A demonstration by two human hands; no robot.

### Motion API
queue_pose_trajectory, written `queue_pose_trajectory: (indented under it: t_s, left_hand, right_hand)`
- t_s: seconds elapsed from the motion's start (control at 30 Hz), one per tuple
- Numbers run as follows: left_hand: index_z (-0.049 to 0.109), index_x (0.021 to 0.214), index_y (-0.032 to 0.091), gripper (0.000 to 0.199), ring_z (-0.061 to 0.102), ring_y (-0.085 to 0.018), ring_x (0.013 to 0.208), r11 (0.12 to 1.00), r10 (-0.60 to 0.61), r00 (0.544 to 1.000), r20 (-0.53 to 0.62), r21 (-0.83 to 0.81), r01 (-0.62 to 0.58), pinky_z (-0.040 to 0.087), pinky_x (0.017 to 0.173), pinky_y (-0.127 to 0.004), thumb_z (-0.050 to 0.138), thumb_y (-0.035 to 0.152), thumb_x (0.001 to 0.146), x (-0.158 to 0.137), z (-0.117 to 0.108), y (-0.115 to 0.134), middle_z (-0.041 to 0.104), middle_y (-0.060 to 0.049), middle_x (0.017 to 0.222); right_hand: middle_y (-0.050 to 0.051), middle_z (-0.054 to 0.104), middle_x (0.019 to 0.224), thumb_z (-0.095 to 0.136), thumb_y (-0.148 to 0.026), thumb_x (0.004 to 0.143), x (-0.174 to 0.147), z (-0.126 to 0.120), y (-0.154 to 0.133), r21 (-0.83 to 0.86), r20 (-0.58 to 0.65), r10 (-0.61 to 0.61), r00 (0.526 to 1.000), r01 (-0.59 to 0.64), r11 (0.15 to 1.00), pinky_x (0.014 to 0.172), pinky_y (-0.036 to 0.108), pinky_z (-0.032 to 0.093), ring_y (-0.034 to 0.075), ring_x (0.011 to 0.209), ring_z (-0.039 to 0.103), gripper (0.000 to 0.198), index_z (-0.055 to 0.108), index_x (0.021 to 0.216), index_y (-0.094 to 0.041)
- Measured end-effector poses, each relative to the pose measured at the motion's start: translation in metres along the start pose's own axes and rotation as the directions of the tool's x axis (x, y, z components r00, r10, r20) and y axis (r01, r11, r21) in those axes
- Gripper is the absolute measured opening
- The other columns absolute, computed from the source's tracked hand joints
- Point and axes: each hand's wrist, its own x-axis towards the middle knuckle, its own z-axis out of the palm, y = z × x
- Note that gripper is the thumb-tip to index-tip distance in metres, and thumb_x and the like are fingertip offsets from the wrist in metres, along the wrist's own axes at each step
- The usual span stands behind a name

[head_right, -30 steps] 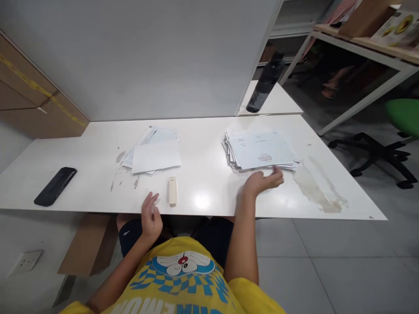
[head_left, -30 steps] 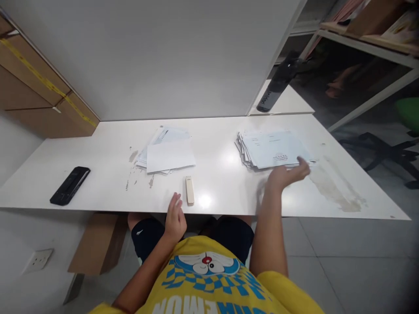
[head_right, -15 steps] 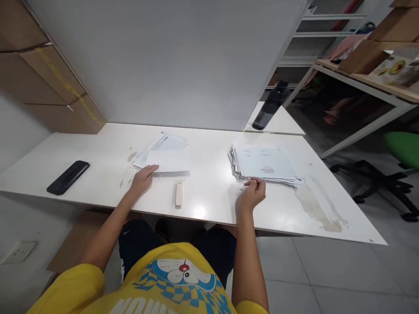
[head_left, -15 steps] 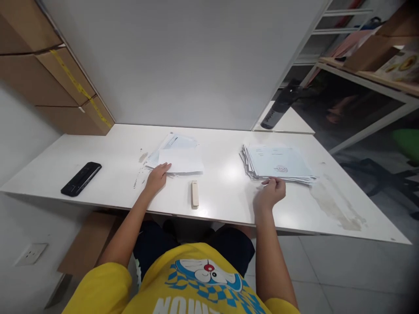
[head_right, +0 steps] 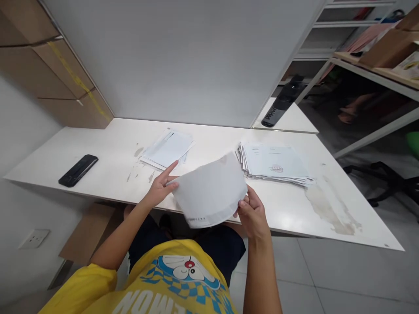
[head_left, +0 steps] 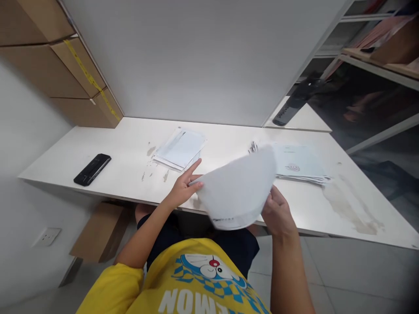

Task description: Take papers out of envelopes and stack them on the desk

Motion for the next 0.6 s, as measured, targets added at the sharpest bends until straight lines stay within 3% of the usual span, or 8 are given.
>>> queue_pose_trajectory:
  t_s: [0.07, 0.13, 0.2, 0.27, 0.37, 0.47, 0.6]
  left_hand:
    - [0.038, 0.151, 0.024, 0.069, 0.069, -0.026, 0.108, 0.990, 0.007, 0.998, -0.069, 0.141, 0.003, 0.057, 0.090, -0.036, 0.059, 0.050, 0.091, 0.014, -0.016, -0.016, 0.070, -0.011, 0.124]
    - [0.043, 0.148, 0.023, 0.061, 0.060, -0.029, 0.125, 0.915, 0.022, 0.986, -0.167, 0.402, 0.047, 0.048, 0.105, -0.044, 0.056, 0.047, 0.093, 0.032, -0.036, -0.031, 0.062, -0.011, 0.136]
    - [0.046, 0.146, 0.019, 0.058, 0.042, -0.032, 0.141, 0.724, -0.006, 0.978, -0.211, 0.673, 0.149, 0.034, 0.117, -0.052, 0.056, 0.041, 0.093, 0.048, -0.056, -0.043, 0.052, -0.011, 0.146]
    - [0.049, 0.143, 0.018, 0.052, 0.033, -0.031, 0.147, 0.518, -0.049, 0.982, -0.180, 0.836, 0.179, 0.025, 0.121, -0.054, 0.051, 0.036, 0.094, 0.056, -0.070, -0.053, 0.051, -0.009, 0.148]
    - [0.055, 0.138, 0.020, 0.044, 0.039, -0.027, 0.144, 0.336, -0.040, 0.992, -0.120, 0.933, 0.127, 0.026, 0.121, -0.050, 0.038, 0.029, 0.098, 0.057, -0.077, -0.067, 0.055, -0.006, 0.144]
    - [0.053, 0.140, 0.018, 0.046, 0.042, -0.028, 0.142, 0.263, 0.004, 0.995, -0.102, 0.960, 0.098, 0.025, 0.121, -0.052, 0.041, 0.034, 0.098, 0.052, -0.074, -0.075, 0.054, -0.007, 0.145]
    - [0.058, 0.134, 0.020, 0.045, 0.045, -0.031, 0.140, 0.271, 0.074, 0.995, -0.071, 0.961, 0.048, 0.024, 0.120, -0.056, 0.046, 0.038, 0.094, 0.052, -0.071, -0.076, 0.058, -0.007, 0.140]
  right_hand:
    - [-0.004, 0.056, 0.063, 0.081, -0.046, 0.063, -0.006, 0.002, -0.001, 0.033, -0.097, 0.049, 0.994, -0.046, 0.998, 0.050, 0.027, 0.045, 0.013, 0.051, 0.051, 0.058, 0.062, 0.114, -0.026]
    - [-0.008, 0.048, 0.055, 0.084, -0.041, 0.058, -0.008, 0.005, 0.004, 0.035, -0.183, 0.087, 0.979, -0.082, 0.996, 0.046, 0.025, 0.042, 0.011, 0.046, 0.047, 0.055, 0.063, 0.106, -0.024]
    - [-0.010, 0.046, 0.052, 0.084, -0.038, 0.058, -0.011, 0.003, 0.013, 0.010, -0.271, 0.094, 0.958, -0.095, 0.995, 0.047, 0.025, 0.043, 0.011, 0.046, 0.047, 0.051, 0.062, 0.101, -0.022]
    - [-0.010, 0.048, 0.053, 0.082, -0.037, 0.060, -0.019, -0.005, 0.025, -0.019, -0.376, 0.073, 0.924, -0.086, 0.996, 0.049, 0.025, 0.045, 0.011, 0.047, 0.049, 0.050, 0.061, 0.102, -0.021]
    - [-0.008, 0.056, 0.059, 0.082, -0.036, 0.060, -0.039, -0.024, 0.041, -0.036, -0.518, 0.064, 0.853, -0.097, 0.995, 0.051, 0.025, 0.046, 0.011, 0.050, 0.052, 0.054, 0.058, 0.106, -0.020]
    - [-0.007, 0.060, 0.064, 0.083, -0.033, 0.055, -0.060, -0.039, 0.051, 0.004, -0.605, 0.105, 0.789, -0.129, 0.992, 0.051, 0.026, 0.047, 0.011, 0.049, 0.052, 0.058, 0.058, 0.105, -0.019]
    - [-0.007, 0.059, 0.062, 0.080, -0.031, 0.052, -0.077, -0.044, 0.052, 0.044, -0.677, 0.126, 0.725, -0.131, 0.990, 0.049, 0.026, 0.046, 0.010, 0.046, 0.051, 0.054, 0.057, 0.099, -0.019]
